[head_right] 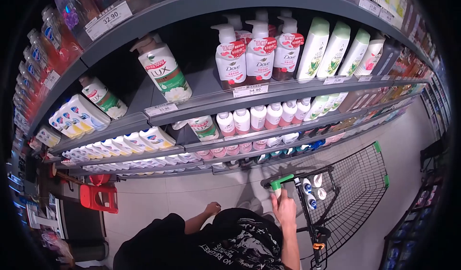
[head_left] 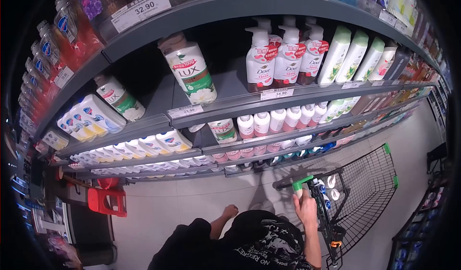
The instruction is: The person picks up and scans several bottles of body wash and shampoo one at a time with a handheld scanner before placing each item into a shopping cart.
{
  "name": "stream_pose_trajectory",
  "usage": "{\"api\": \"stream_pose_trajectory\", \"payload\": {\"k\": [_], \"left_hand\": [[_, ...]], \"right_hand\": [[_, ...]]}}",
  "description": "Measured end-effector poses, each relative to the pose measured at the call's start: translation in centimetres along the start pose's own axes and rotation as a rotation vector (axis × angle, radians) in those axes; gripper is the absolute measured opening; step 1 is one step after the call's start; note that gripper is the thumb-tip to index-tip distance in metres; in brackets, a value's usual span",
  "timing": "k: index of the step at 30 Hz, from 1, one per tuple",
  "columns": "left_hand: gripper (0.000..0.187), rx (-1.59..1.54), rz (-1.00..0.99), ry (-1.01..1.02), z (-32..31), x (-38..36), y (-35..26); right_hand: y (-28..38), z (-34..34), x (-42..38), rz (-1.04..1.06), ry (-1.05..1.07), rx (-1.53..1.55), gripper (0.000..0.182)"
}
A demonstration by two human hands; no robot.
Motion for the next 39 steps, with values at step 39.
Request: {"api": "stream_pose_trajectory", "payload": {"k": [39], "left_hand": [[0.032, 0.089, -0.233, 0.225, 5.0, -9.9, 4.5]], "right_hand": [[14.9, -13.3, -14.1, 0.181, -0.089, -0.006, 0.031]]}}
Point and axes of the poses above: each hand's wrist, its own x-axis towards the middle knuckle, its own z-axis out of the back of the hand, y = z × x, the point moved 9 cm from there along x, towards the middle knuckle, and after that the axes turned 4 degrees about x, right-handed, at the moved point
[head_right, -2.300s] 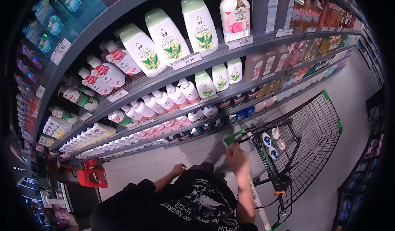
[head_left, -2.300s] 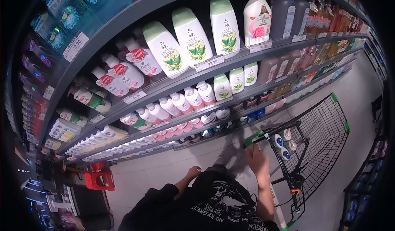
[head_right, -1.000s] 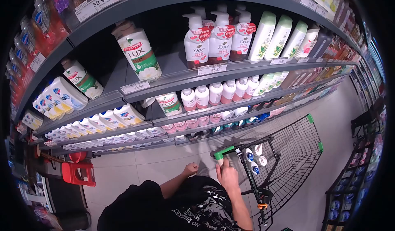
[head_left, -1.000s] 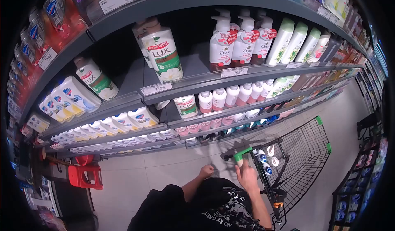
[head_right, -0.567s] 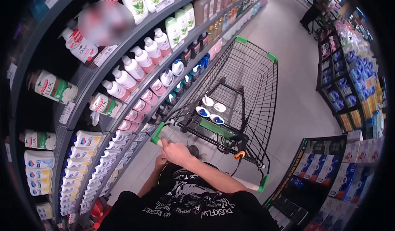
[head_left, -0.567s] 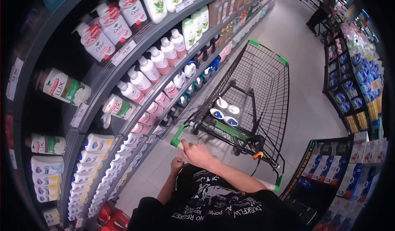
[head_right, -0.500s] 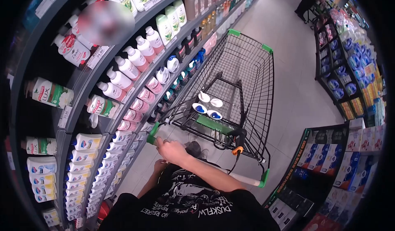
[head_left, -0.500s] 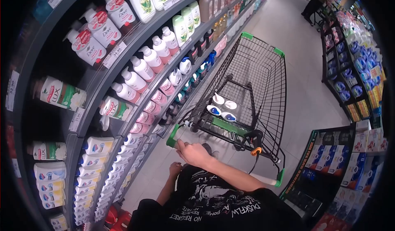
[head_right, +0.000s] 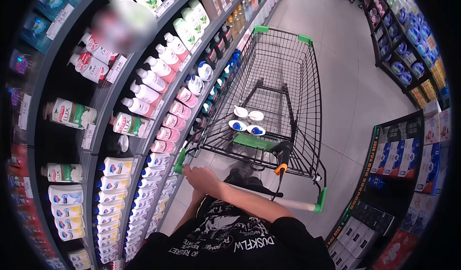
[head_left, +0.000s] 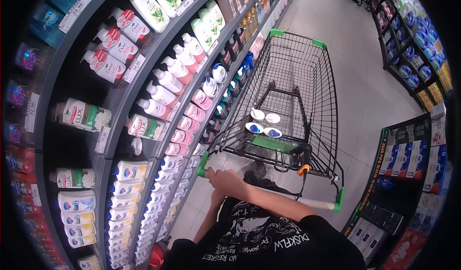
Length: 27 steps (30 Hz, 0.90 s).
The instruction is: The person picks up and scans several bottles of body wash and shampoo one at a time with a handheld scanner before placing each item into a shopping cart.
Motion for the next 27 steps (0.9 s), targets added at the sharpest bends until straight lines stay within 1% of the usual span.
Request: {"api": "stream_pose_trajectory", "payload": {"k": [3, 5, 6, 7, 9, 11, 12, 13, 14, 15, 17, 18, 19, 21, 24, 25, 27], "left_hand": [[0.033, 0.109, -0.155, -0.039, 0.6, -0.5, -1.3], [0.034, 0.195, -0.252, -0.084, 1.2, -1.1, -2.0], [0.034, 0.241, -0.292, -0.114, 1.6, -1.5, -2.1], [0.036, 0.135, -0.150, -0.044, 1.9, -1.7, -0.3], [0.034, 0.061, 0.005, -0.059, 3.1, -2.9, 2.2], [0.034, 0.099, 0.026, -0.062, 4.0, -2.7, 5.2], [0.034, 0.119, 0.039, -0.042, 4.2, -2.2, 6.7], [0.034, 0.198, 0.067, -0.033, 4.7, -2.0, 7.3], [0.033, 0.200, 0.067, -0.030, 5.2, -1.3, 7.6], [0.033, 0.198, 0.071, -0.024, 5.6, -1.0, 7.8], [0.032, 0.117, 0.021, -0.066, 6.7, 0.5, 7.6], [0.031, 0.061, 0.007, -0.093, 7.3, 1.1, 7.1], [0.031, 0.039, 0.011, -0.099, 7.4, 2.0, 7.0], [0.031, -0.029, -0.188, -0.180, 8.9, 3.1, 5.5], [0.030, -0.122, -0.171, -0.137, 10.6, 2.8, 4.7], [0.030, -0.139, -0.166, -0.117, 9.9, 3.8, 6.7], [0.035, -0.142, -0.263, -0.180, 10.2, 5.2, 9.8]], "right_hand": [[0.7, -0.5, -0.6, 0.003, 0.001, 0.031, 0.031], [0.9, -1.0, -0.9, -0.040, 0.021, 0.008, 0.030], [1.4, -1.1, -0.8, -0.015, 0.014, 0.027, 0.030], [1.7, -1.3, -1.1, -0.021, 0.020, 0.048, 0.030], [2.4, -1.5, -1.4, 0.014, 0.026, 0.064, 0.030], [2.3, -2.2, -1.7, -0.056, 0.075, 0.139, 0.031], [2.6, -2.3, -1.6, -0.032, 0.070, 0.133, 0.031], [2.7, -2.5, -1.6, -0.050, 0.084, 0.193, 0.032], [2.7, -2.8, -1.6, -0.071, 0.104, 0.251, 0.032], [3.2, -2.9, -1.6, -0.053, 0.116, 0.239, 0.032], [3.6, -3.4, -1.5, -0.113, 0.136, 0.173, 0.035], [3.6, -4.2, -1.5, -0.119, 0.169, 0.177, 0.039], [3.8, -4.6, -1.3, -0.107, 0.185, 0.166, 0.039], [4.5, -5.1, -1.0, -0.139, 0.201, 0.136, 0.044], [5.7, -5.5, -0.2, -0.149, 0.186, 0.116, 0.046], [6.3, -5.6, -0.2, -0.164, 0.161, 0.125, 0.047], [7.0, -6.3, 0.6, -0.226, 0.199, 0.122, 0.048]]}}
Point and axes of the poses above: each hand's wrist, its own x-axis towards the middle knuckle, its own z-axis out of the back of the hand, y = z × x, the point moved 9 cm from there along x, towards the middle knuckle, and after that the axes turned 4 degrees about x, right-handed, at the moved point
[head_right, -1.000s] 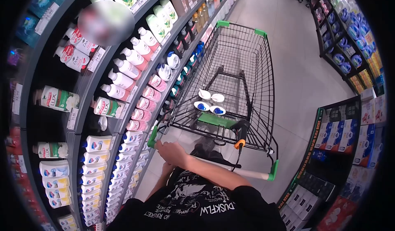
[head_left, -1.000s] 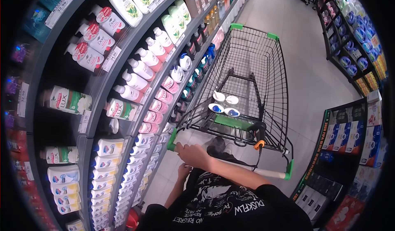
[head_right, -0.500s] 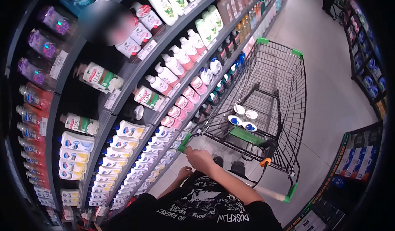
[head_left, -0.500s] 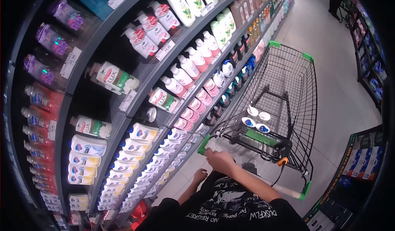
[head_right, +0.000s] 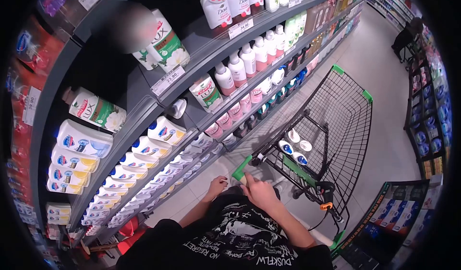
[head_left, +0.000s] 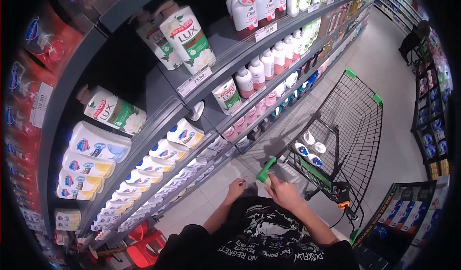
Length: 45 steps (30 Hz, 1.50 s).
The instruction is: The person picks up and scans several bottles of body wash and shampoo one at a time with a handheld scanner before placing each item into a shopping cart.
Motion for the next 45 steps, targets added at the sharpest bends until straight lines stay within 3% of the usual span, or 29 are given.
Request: {"api": "stream_pose_trajectory", "payload": {"k": [4, 6, 7, 8, 10, 12, 15, 16, 17, 19, 22, 23, 24, 26, 27, 34, 35, 38, 40, 41, 44, 45], "left_hand": [[0.024, -0.007, 0.274, 0.144, 1.3, -2.6, 8.4], [0.022, 0.064, 0.367, 0.159, 2.9, -3.9, 8.3], [0.022, 0.057, 0.394, 0.160, 3.0, -3.7, 10.2], [0.022, 0.048, 0.426, 0.158, 2.9, -3.7, 12.1], [0.022, 0.013, 0.492, 0.127, 3.4, -3.6, 12.3], [0.027, -0.078, 0.398, 0.073, 3.0, -2.3, 12.5], [0.026, 0.090, 0.033, 0.106, 4.0, -0.8, 5.0], [0.025, 0.025, 0.212, 0.139, 4.5, -0.9, 3.2], [0.024, -0.078, 0.251, 0.142, 4.5, -1.1, 2.5], [0.024, -0.176, 0.300, 0.138, 4.0, -0.7, 2.4], [0.029, -0.041, 0.255, 0.155, 4.7, -1.8, 4.0], [0.031, -0.011, 0.272, 0.161, 4.7, -2.1, 6.7], [0.033, 0.011, 0.280, 0.164, 4.8, -2.0, 8.0], [0.034, -0.025, 0.348, 0.162, 5.7, -2.6, 7.2], [0.033, 0.038, 0.352, 0.185, 6.1, -2.9, 7.2], [0.029, 0.211, 0.322, 0.191, 8.8, -2.7, 7.9], [0.027, 0.127, 0.299, 0.139, 9.7, -2.2, 7.2], [0.022, -0.088, 0.106, -0.040, 13.0, 1.1, -2.0], [0.017, -0.345, 0.067, -0.219, 15.5, 3.0, -6.8], [0.015, -0.206, -0.030, -0.265, 17.2, 3.6, -11.3], [0.019, -0.116, -0.124, -0.255, 18.6, 5.0, -21.2], [0.022, -0.174, -0.237, -0.183, 17.8, 5.3, -24.6]], "right_hand": [[2.5, 1.4, 0.8, 0.068, 0.131, 0.015, 0.049], [1.9, 5.0, 1.8, 0.080, 0.108, 0.247, 0.045], [-0.2, 6.7, 2.3, -0.127, 0.087, 0.307, 0.040], [-2.7, 8.2, 2.6, -0.332, 0.069, 0.365, 0.035], [-9.8, 10.4, 3.6, -0.467, -0.101, 0.295, 0.034], [-19.0, 10.7, 5.2, -0.375, -0.249, 0.110, 0.034], [-34.1, 6.9, 4.0, -0.815, -0.016, -0.156, 0.051], [-36.7, 6.0, 4.1, -0.934, 0.072, -0.289, 0.058], [-37.6, 4.7, 4.3, -0.942, 0.084, -0.274, 0.058], [-37.7, 3.4, 6.7, -0.699, -0.051, -0.228, 0.068], [-40.3, -2.2, 8.0, -0.584, 0.095, -0.127, 0.069], [-41.7, -6.8, 8.6, -0.236, 0.238, -0.223, 0.069], [-40.5, -7.4, 9.0, -0.242, 0.230, -0.201, 0.069], [-38.2, -5.0, 8.5, -0.662, 0.122, -0.084, 0.066], [-36.5, -4.1, 8.8, -0.671, 0.106, -0.134, 0.058], [-37.9, -0.8, 8.2, -0.654, 0.015, -0.024, 0.061], [-37.2, 1.0, 8.4, -0.534, -0.034, -0.020, 0.060], [-32.0, 9.0, 7.7, -0.612, -0.077, -0.078, 0.057], [-26.3, 14.1, 7.1, -0.501, -0.102, -0.027, 0.060], [-23.1, 16.5, 6.6, -0.451, -0.134, 0.009, 0.062], [-14.7, 21.8, 4.8, -0.291, -0.247, 0.109, 0.067], [-12.2, 23.1, 4.3, -0.282, -0.263, 0.152, 0.069]]}}
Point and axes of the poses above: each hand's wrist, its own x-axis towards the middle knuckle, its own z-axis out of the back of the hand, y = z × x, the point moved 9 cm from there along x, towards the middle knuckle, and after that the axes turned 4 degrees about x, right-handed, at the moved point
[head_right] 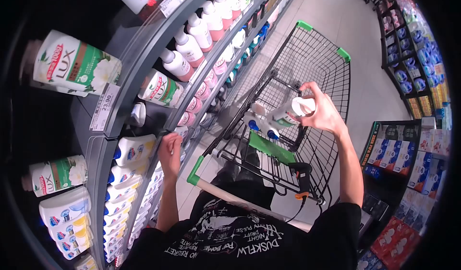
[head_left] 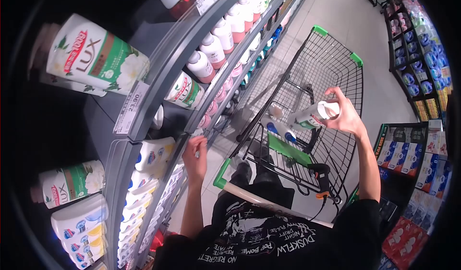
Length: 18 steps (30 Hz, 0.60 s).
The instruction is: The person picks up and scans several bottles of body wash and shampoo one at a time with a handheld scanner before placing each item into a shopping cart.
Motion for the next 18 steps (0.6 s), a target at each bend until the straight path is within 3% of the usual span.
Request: {"api": "stream_pose_trajectory", "payload": {"k": [1, 3, 4, 5, 7, 9, 11, 13, 15, 17, 18], "left_hand": [[0.025, -0.073, -0.102, 0.074, -1.4, 0.4, -3.1], [0.040, -0.082, -0.326, 0.290, -4.7, -0.5, -9.9], [0.052, -0.120, -0.375, 0.412, -6.2, -1.5, -12.8], [0.064, -0.154, -0.421, 0.536, -7.7, -2.7, -15.0], [0.079, -0.396, -0.336, 0.728, -10.0, -5.4, -15.9], [0.084, -0.180, -0.476, 0.608, -8.9, -6.6, -18.6], [0.085, -0.448, -0.260, 0.564, -8.9, -6.4, -15.5], [0.080, -0.429, -0.247, 0.527, -7.3, -6.9, -15.0], [0.073, -0.300, -0.106, 0.474, -5.3, -7.1, -12.4], [0.066, -0.427, -0.060, 0.351, -2.2, -8.3, -10.3], [0.067, -0.438, -0.040, 0.298, -0.1, -8.9, -10.2]], "right_hand": [[1.8, 0.8, -0.7, 0.012, -0.015, -0.016, 0.069], [5.8, 1.5, -1.9, 0.118, 0.017, 0.330, 0.074], [7.9, 1.7, -2.3, 0.164, -0.001, 0.329, 0.079], [9.1, 1.7, -2.3, 0.192, -0.015, 0.397, 0.080], [11.4, -0.3, -1.9, 0.205, -0.003, 0.716, 0.080], [13.4, -3.1, -1.2, 0.278, -0.012, 0.878, 0.077], [14.6, -6.4, -0.7, 0.257, 0.000, 0.904, 0.070], [15.5, -9.7, 0.0, 0.320, 0.034, 0.883, 0.064], [14.5, -12.9, 1.2, 0.327, 0.270, 1.025, 0.049], [12.6, -14.1, 2.2, 0.130, 0.310, 1.261, 0.040], [9.9, -14.5, 3.4, 0.056, 0.182, 1.167, 0.038]]}}
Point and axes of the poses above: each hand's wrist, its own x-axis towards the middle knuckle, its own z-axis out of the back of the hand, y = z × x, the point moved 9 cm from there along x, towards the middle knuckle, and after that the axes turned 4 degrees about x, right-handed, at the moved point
